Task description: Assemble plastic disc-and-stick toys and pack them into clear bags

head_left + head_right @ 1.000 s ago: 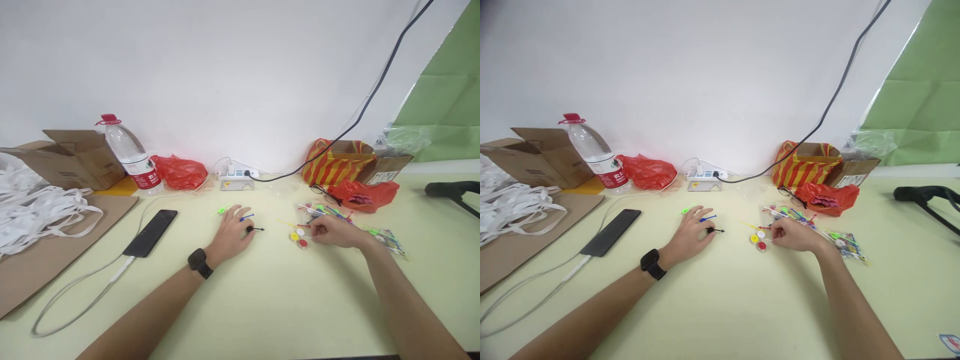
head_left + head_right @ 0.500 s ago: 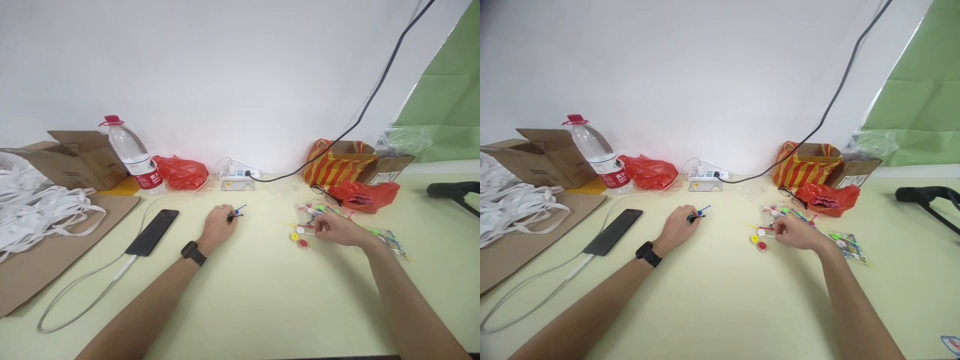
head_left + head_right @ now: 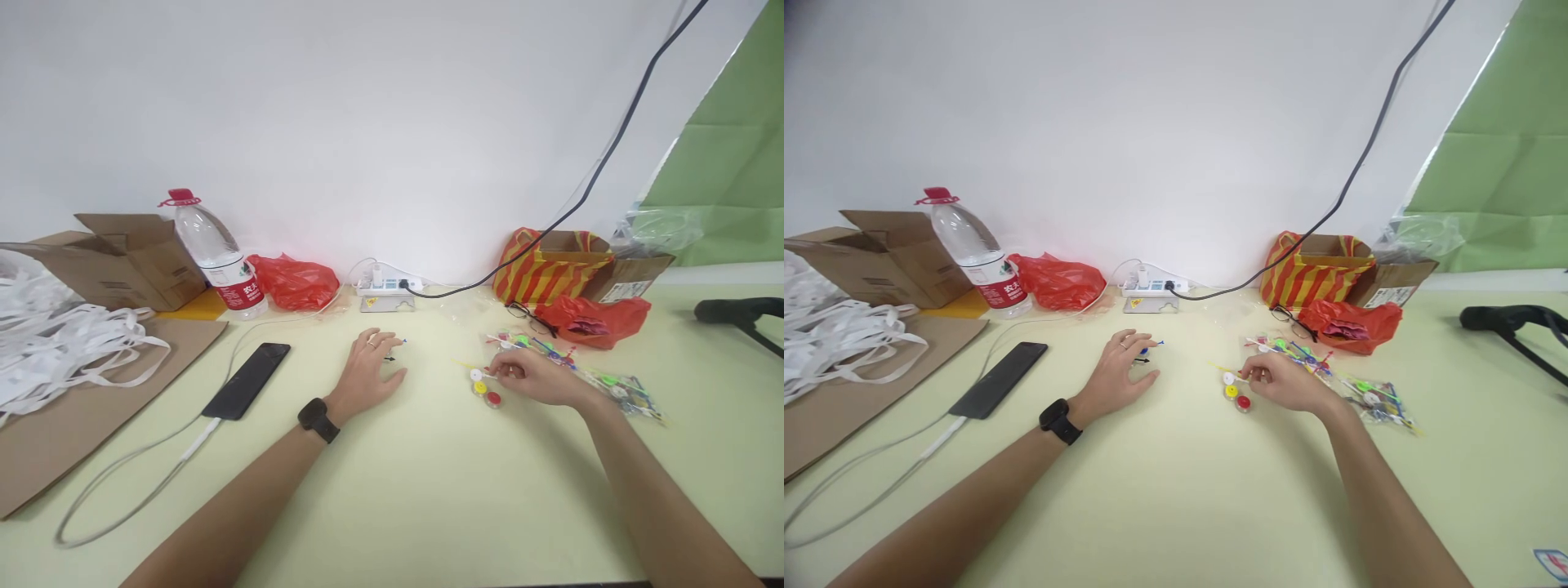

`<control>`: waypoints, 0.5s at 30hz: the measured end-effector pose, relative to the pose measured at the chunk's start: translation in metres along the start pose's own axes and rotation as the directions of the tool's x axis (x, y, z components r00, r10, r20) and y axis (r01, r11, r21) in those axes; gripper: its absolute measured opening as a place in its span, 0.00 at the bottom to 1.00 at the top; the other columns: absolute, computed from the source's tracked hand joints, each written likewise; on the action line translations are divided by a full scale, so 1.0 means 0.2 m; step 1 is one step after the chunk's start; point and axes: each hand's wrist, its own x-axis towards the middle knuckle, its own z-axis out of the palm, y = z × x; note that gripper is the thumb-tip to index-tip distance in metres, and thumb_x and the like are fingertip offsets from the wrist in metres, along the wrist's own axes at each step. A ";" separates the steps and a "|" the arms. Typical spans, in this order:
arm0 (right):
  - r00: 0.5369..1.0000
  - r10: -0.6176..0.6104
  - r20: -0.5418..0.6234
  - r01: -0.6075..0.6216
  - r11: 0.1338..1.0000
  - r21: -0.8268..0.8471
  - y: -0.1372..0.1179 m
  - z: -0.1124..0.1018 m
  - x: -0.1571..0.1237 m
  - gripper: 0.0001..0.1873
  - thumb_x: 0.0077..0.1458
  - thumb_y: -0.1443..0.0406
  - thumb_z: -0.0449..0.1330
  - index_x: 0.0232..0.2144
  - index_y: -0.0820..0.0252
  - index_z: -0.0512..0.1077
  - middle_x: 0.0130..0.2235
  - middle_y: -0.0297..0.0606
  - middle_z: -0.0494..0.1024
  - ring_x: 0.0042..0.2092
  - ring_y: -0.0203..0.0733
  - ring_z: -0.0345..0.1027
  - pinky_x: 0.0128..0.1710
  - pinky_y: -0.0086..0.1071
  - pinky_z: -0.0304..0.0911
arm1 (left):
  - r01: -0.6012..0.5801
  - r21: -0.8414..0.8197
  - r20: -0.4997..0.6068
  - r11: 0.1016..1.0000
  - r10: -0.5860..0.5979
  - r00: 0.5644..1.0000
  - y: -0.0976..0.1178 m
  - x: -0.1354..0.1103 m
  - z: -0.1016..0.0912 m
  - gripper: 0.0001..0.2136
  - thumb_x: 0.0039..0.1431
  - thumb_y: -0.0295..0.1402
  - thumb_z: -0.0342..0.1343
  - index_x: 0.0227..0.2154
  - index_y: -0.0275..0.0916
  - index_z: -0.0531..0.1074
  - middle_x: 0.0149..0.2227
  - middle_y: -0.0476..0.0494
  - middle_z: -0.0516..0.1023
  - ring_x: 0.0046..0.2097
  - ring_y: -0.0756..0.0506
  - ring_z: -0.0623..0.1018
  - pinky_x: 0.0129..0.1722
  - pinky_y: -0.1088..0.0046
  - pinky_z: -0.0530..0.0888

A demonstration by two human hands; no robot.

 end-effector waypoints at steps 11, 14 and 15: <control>0.952 -0.230 -0.202 0.254 0.962 0.101 -0.15 0.25 0.07 0.10 0.63 0.65 0.57 0.43 0.55 0.78 0.43 0.41 0.82 0.44 0.47 0.73 0.45 0.41 0.67 | -0.192 -0.257 0.241 0.947 0.255 0.936 0.16 -0.03 0.01 0.20 0.63 0.35 0.62 0.58 0.48 0.72 0.55 0.43 0.78 0.58 0.38 0.74 0.61 0.55 0.70; 0.938 -0.222 -0.265 0.244 0.968 0.054 -0.11 0.26 0.07 0.11 0.64 0.66 0.57 0.45 0.56 0.77 0.44 0.42 0.82 0.47 0.49 0.72 0.49 0.45 0.66 | -0.205 -0.245 0.257 0.948 0.267 0.929 0.17 -0.05 0.01 0.20 0.64 0.34 0.61 0.58 0.49 0.71 0.57 0.45 0.77 0.60 0.39 0.73 0.63 0.56 0.69; 0.937 -0.213 -0.278 0.232 0.972 0.038 -0.09 0.26 0.07 0.11 0.65 0.66 0.56 0.46 0.56 0.77 0.44 0.43 0.82 0.47 0.50 0.71 0.50 0.46 0.65 | -0.209 -0.238 0.258 0.948 0.270 0.928 0.17 -0.05 0.01 0.20 0.64 0.34 0.61 0.59 0.49 0.71 0.59 0.47 0.77 0.61 0.39 0.71 0.64 0.56 0.68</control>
